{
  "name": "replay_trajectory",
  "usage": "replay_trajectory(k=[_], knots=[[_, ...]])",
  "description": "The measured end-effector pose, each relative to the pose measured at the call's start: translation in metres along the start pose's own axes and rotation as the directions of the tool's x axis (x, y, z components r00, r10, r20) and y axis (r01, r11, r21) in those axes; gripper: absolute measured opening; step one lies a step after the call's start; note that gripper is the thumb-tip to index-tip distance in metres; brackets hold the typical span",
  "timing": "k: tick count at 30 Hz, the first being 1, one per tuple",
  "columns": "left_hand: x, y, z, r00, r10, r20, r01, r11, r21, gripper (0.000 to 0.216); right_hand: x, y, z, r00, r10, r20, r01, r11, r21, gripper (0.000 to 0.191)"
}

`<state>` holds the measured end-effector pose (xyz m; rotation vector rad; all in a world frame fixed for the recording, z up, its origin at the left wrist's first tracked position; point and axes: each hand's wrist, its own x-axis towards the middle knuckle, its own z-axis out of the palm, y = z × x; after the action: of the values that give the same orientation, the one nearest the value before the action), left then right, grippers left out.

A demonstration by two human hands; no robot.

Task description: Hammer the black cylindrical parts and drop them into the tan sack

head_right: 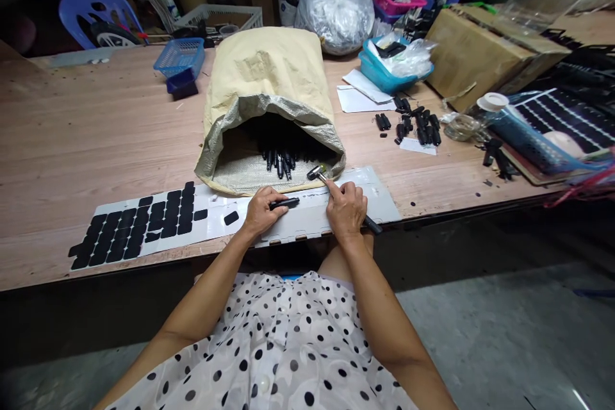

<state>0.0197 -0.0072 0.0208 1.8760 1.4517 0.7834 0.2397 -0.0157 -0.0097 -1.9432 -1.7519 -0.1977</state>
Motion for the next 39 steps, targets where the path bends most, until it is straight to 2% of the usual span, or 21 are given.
replay_trajectory(k=[2,3,5,7,8,10,11,13,15,16,18,21,23,24,26,27,29,31,33,35,39], knots=[[-0.014,0.007,-0.005,0.99,0.115,0.08,-0.108,0.991,-0.079,0.022,0.0,0.0,0.0,1.0,-0.003,-0.005,0.003,1.0,0.003,0.036],[-0.025,0.012,-0.008,0.97,0.185,0.155,-0.165,0.977,-0.135,0.022,0.0,0.0,0.001,1.0,-0.005,-0.005,0.005,1.0,0.006,0.036],[-0.049,0.02,-0.008,0.883,0.301,0.359,-0.219,0.943,-0.252,0.023,0.0,0.0,0.001,1.0,-0.006,-0.004,0.006,1.0,0.011,0.036],[-0.073,0.022,-0.002,0.777,0.309,0.548,-0.174,0.943,-0.285,0.025,0.0,0.0,0.001,1.0,-0.002,-0.004,0.002,1.0,0.013,0.036],[-0.083,0.02,0.003,0.75,0.259,0.609,-0.128,0.959,-0.251,0.026,0.0,0.0,0.001,1.0,-0.001,-0.004,0.001,1.0,0.015,0.036],[-0.097,0.008,0.018,0.747,0.06,0.662,0.011,0.995,-0.103,0.026,0.0,0.0,0.001,1.0,-0.002,-0.005,0.002,1.0,0.02,0.036],[-0.101,-0.001,0.027,0.748,-0.072,0.659,0.105,0.994,-0.009,0.027,0.0,-0.001,0.001,1.0,-0.001,-0.005,0.001,1.0,0.022,0.035],[-0.105,-0.019,0.041,0.716,-0.316,0.623,0.277,0.947,0.162,0.031,0.0,-0.002,0.0,1.0,0.002,-0.005,-0.002,1.0,0.02,0.036],[-0.104,-0.031,0.05,0.681,-0.444,0.583,0.352,0.896,0.273,0.039,0.001,-0.003,-0.001,1.0,0.004,-0.004,-0.004,1.0,0.015,0.036],[-0.104,-0.033,0.051,0.677,-0.452,0.58,0.341,0.892,0.297,0.043,0.001,-0.004,-0.002,1.0,0.003,-0.003,-0.003,1.0,0.012,0.037],[-0.101,-0.026,0.046,0.687,-0.357,0.633,0.245,0.934,0.26,0.046,0.001,-0.005,-0.003,1.0,0.002,-0.001,-0.002,1.0,0.009,0.037],[-0.089,0.002,0.024,0.698,-0.078,0.712,0.098,0.995,0.014,0.032,0.0,-0.005,-0.003,1.0,0.004,0.008,-0.004,1.0,0.006,0.036],[-0.07,0.02,0.006,0.747,0.011,0.665,0.118,0.982,-0.148,0.025,0.0,-0.004,-0.003,1.0,0.002,0.014,-0.002,1.0,0.007,0.036],[-0.056,0.026,-0.002,0.803,-0.001,0.596,0.145,0.97,-0.193,0.025,0.0,-0.004,-0.002,1.0,0.002,0.015,-0.002,1.0,0.008,0.036],[-0.023,0.029,-0.013,0.934,-0.091,0.346,0.17,0.964,-0.206,0.025,0.0,-0.004,-0.001,1.0,0.005,0.008,-0.005,1.0,0.012,0.036],[-0.004,0.026,-0.016,0.972,-0.139,0.191,0.172,0.97,-0.172,0.024,0.0,-0.004,0.0,1.0,0.007,0.003,-0.007,1.0,0.016,0.036],[0.031,0.015,-0.016,0.978,-0.191,-0.085,0.187,0.981,-0.049,0.018,0.0,-0.005,0.001,1.0,0.006,-0.004,-0.006,1.0,0.023,0.036],[0.058,0.003,-0.01,0.946,-0.219,-0.241,0.242,0.968,0.072,0.011,0.0,-0.005,0.002,1.0,0.001,-0.006,-0.001,1.0,0.025,0.036],[0.073,-0.006,-0.003,0.926,-0.232,-0.299,0.284,0.948,0.143,0.012,0.0,-0.004,0.002,1.0,-0.003,-0.005,0.003,1.0,0.02,0.036],[0.077,-0.01,0.002,0.922,-0.237,-0.307,0.297,0.94,0.166,0.014,0.0,-0.004,0.001,1.0,-0.002,0.001,0.002,1.0,0.009,0.036],[0.063,-0.009,-0.004,0.93,-0.213,-0.299,0.266,0.952,0.15,0.01,0.0,-0.004,0.0,1.0,-0.009,0.021,0.009,1.0,-0.006,0.035]])
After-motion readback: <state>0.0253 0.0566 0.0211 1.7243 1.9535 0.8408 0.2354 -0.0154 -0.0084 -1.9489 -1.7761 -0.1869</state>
